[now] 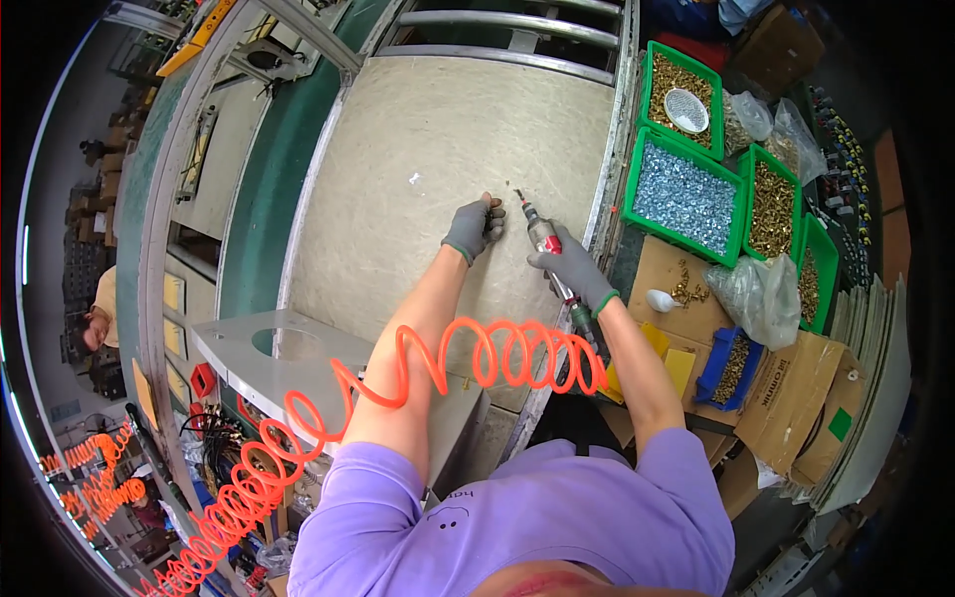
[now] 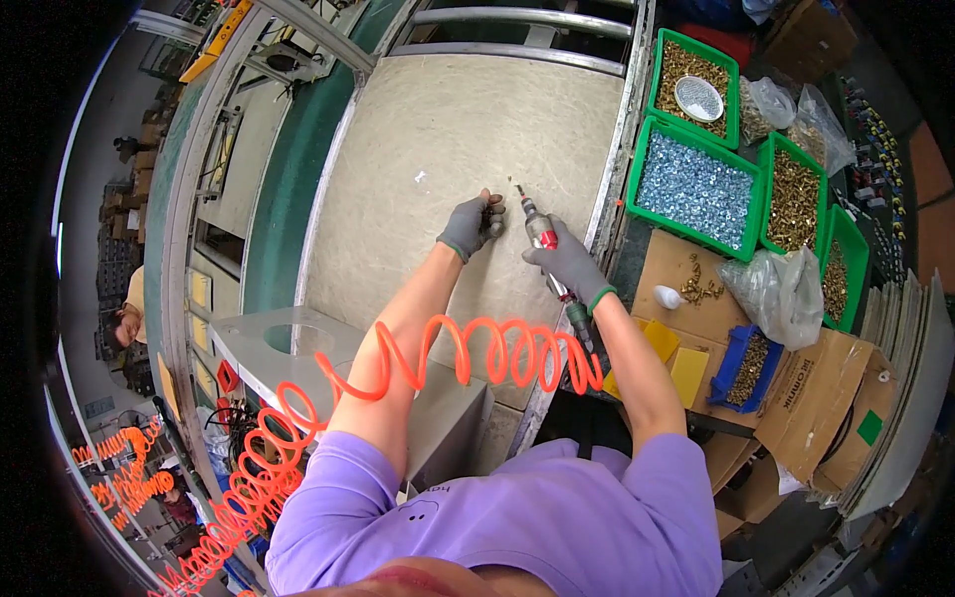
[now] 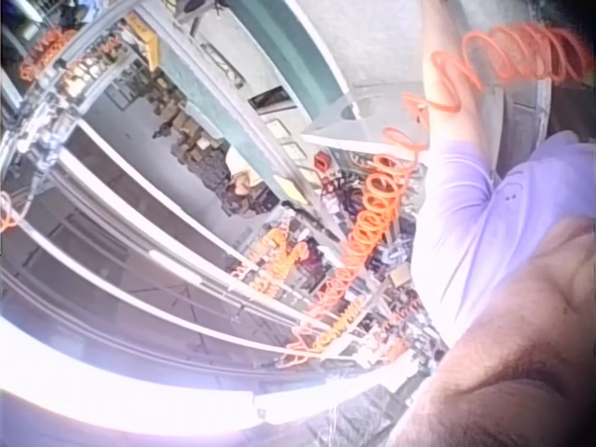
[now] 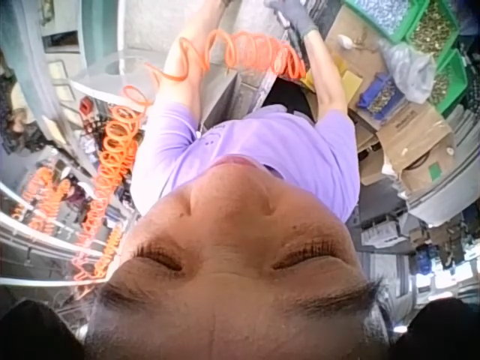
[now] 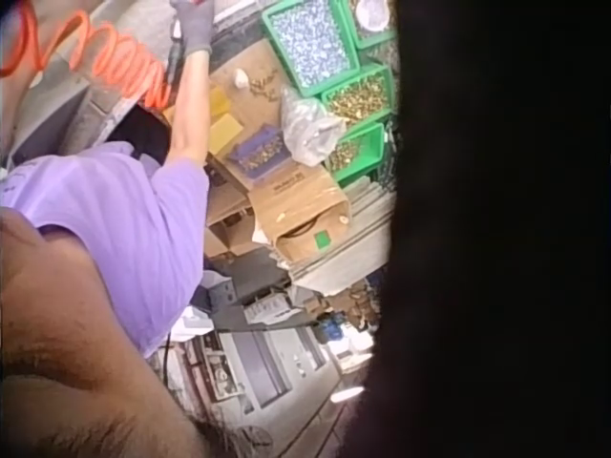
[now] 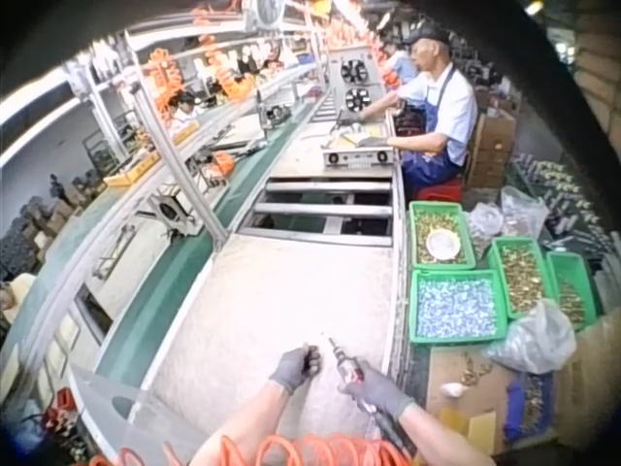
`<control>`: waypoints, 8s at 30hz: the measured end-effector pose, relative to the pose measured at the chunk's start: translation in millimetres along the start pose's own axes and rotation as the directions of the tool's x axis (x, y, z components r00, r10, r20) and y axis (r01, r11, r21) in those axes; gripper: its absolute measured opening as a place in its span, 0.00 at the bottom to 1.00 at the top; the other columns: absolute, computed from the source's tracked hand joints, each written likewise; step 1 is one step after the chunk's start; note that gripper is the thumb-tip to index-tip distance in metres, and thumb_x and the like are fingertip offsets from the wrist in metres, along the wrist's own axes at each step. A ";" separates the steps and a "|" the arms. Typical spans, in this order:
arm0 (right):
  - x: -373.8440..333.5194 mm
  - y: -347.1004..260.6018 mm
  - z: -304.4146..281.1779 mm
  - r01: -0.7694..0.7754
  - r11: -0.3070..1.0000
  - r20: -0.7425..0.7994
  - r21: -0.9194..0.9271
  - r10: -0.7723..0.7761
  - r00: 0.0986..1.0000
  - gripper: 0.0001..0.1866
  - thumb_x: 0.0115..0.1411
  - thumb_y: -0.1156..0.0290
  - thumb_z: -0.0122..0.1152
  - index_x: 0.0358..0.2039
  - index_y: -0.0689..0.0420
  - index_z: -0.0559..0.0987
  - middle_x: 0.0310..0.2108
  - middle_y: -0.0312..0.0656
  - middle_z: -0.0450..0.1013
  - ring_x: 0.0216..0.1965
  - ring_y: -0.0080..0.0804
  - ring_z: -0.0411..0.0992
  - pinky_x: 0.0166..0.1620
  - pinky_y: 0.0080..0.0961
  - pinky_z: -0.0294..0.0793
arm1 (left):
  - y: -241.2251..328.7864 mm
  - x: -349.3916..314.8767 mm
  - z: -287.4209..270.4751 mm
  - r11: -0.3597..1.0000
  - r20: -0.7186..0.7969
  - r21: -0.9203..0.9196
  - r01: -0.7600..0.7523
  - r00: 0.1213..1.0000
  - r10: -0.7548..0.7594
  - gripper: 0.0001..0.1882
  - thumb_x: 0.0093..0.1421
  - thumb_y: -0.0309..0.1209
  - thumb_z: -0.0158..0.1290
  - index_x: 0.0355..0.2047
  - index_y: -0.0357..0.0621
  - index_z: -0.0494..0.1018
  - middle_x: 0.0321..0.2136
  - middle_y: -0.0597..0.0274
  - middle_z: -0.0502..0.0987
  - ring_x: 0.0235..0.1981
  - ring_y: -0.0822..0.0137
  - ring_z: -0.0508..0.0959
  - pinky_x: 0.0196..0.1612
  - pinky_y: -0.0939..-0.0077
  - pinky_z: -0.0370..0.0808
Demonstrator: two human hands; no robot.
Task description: Assembling components and panels onto a metal enclosure using an air screwdriver.
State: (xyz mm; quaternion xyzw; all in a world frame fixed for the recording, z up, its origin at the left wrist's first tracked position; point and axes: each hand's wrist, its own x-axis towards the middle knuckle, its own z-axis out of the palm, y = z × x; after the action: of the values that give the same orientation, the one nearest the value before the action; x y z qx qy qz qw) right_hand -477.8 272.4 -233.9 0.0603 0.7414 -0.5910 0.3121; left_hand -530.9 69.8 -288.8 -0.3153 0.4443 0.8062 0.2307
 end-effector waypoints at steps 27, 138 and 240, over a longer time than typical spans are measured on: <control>21.6 -3.3 9.6 0.014 0.999 0.058 0.046 -0.016 0.998 0.45 0.46 0.65 0.65 0.61 0.58 0.52 0.28 0.41 0.69 0.19 0.24 0.68 0.19 0.23 0.68 | 12.2 5.1 -18.4 0.989 0.040 -0.129 -0.068 0.996 0.074 0.12 0.61 0.32 0.45 0.40 0.36 0.68 0.24 0.63 0.68 0.21 0.72 0.67 0.21 0.80 0.67; -511.7 -109.0 -120.5 0.669 0.655 0.411 0.352 -0.750 0.519 0.16 0.38 0.66 0.60 0.31 0.52 0.73 0.19 0.48 0.71 0.24 0.49 0.72 0.29 0.43 0.68 | -243.5 -184.1 125.9 -0.123 0.331 0.942 -0.312 0.806 0.491 0.16 0.55 0.38 0.50 0.36 0.38 0.76 0.32 0.45 0.77 0.35 0.52 0.78 0.39 0.66 0.72; -432.0 62.2 158.3 0.237 0.971 0.752 0.012 -0.165 0.639 0.32 0.48 0.63 0.63 0.51 0.61 0.63 0.35 0.47 0.71 0.36 0.33 0.71 0.41 0.26 0.69 | -186.9 -608.3 -164.0 -0.036 0.333 0.938 -0.345 0.863 0.380 0.22 0.54 0.28 0.47 0.50 0.36 0.65 0.24 0.46 0.67 0.24 0.49 0.71 0.29 0.65 0.69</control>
State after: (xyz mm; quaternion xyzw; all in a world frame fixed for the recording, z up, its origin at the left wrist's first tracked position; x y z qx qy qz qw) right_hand -42.6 266.8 -72.2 -0.2842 0.5749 -0.5613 0.5232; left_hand 63.4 -34.2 -28.2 0.0416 0.9345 0.3178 0.1552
